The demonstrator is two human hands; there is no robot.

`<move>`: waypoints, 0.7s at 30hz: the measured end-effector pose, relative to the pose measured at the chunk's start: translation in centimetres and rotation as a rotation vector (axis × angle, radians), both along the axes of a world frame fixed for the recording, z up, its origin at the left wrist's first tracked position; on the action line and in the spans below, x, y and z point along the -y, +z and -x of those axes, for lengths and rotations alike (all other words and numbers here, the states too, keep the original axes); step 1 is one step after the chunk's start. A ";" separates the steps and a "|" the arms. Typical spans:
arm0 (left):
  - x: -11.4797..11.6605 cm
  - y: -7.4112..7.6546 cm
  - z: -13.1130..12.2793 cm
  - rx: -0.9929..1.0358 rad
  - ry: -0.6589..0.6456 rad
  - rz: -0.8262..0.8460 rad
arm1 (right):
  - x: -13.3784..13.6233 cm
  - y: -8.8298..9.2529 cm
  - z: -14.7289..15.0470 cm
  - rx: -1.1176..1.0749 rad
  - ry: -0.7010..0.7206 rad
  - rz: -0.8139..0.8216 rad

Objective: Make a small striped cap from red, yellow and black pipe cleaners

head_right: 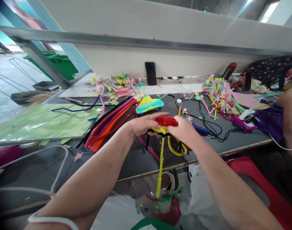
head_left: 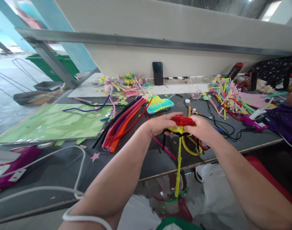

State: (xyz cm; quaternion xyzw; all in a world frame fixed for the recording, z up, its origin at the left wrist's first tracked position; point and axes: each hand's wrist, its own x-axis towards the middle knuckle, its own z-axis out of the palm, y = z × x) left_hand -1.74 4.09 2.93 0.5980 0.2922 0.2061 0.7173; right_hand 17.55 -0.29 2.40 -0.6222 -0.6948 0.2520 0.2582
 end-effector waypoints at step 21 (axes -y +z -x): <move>-0.6 -1.2 -0.1 -0.024 -0.012 -0.082 | 0.2 0.9 0.8 0.043 -0.045 0.021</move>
